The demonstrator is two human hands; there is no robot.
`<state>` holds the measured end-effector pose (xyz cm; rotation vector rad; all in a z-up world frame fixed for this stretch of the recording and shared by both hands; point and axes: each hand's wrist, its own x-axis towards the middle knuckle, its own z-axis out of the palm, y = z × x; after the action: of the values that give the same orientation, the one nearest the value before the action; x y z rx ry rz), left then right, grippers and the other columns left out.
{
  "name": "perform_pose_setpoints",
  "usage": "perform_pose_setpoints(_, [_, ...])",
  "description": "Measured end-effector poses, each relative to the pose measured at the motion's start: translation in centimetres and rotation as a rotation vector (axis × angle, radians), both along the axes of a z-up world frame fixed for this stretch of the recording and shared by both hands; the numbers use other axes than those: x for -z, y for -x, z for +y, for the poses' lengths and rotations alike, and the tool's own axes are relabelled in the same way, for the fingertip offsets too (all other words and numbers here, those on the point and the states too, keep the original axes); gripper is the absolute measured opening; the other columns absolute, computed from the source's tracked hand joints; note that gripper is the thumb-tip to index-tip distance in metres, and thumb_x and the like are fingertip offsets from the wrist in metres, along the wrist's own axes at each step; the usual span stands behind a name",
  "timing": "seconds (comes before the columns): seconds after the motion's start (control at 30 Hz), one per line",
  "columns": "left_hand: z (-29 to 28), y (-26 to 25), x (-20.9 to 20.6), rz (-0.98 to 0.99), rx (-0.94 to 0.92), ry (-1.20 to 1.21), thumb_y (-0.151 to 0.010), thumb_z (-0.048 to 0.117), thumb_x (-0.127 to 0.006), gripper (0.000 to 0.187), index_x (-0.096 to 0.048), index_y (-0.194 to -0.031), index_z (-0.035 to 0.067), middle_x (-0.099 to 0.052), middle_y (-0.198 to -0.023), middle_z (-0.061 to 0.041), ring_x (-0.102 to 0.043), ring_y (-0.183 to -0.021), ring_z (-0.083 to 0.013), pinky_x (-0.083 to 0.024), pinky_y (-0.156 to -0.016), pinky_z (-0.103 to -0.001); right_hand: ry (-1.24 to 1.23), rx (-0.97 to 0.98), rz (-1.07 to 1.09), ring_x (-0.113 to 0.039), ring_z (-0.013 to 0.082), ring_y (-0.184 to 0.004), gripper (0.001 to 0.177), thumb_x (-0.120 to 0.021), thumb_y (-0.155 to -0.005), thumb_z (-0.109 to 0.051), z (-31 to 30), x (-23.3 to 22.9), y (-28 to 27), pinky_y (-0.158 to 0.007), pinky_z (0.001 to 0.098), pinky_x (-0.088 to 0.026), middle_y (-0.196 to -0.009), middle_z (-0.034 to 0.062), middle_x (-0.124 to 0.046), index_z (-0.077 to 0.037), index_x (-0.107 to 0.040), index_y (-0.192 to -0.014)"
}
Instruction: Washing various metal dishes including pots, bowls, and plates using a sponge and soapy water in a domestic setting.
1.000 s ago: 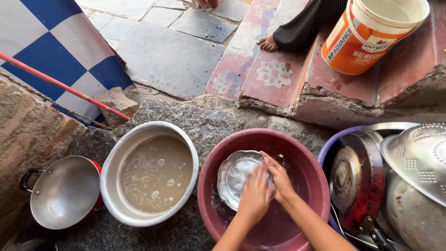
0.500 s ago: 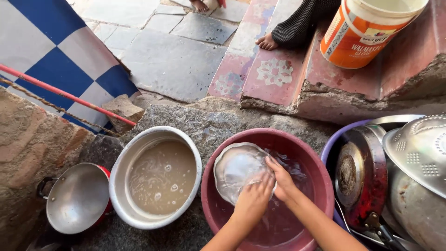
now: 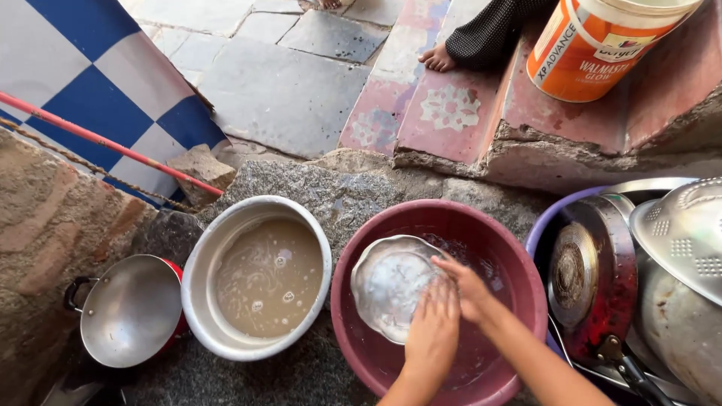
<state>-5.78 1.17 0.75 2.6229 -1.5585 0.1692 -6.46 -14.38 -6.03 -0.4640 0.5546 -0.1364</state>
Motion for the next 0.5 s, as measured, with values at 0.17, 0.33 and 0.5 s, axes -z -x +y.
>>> perform_pose_setpoints(0.17, [0.1, -0.8, -3.8, 0.018, 0.194, -0.016, -0.092, 0.018, -0.050, 0.063, -0.044, -0.148, -0.009, -0.044, -0.154, -0.027, -0.039, -0.148, -0.0348, -0.026, -0.121, -0.049, 0.083, 0.060, -0.039, -0.068, 0.0200, -0.095, 0.027, -0.066, -0.101, -0.018, 0.9, -0.3, 0.4, -0.087, 0.0410, -0.057, -0.103, 0.0049, -0.071, -0.011, -0.061, -0.126])
perform_pose_setpoints(0.33, [0.9, -0.5, -1.4, 0.072, 0.043, -0.094, -0.093, 0.015, -0.050, 0.060, -0.045, -0.148, -0.008, -0.049, -0.151, -0.025, -0.045, -0.140, -0.0367, -0.027, -0.120, -0.048, 0.069, -0.135, 0.016, -0.069, 0.0250, -0.103, 0.038, -0.061, -0.096, -0.018, 0.7, -5.1, -0.1, -0.093, 0.0410, -0.057, -0.116, 0.0128, -0.073, -0.005, -0.062, -0.132])
perform_pose_setpoints(0.5, [2.0, -1.1, -1.6, 0.009, 0.294, 0.119, -0.091, 0.016, -0.052, 0.060, -0.047, -0.146, -0.006, -0.052, -0.151, -0.022, -0.049, -0.143, -0.0323, -0.028, -0.121, -0.046, 0.126, 0.012, 0.053, -0.070, 0.0204, -0.103, 0.044, -0.055, -0.093, -0.028, 4.3, -8.5, -0.4, -0.092, 0.0380, -0.056, -0.121, 0.0035, -0.073, -0.018, -0.060, -0.135])
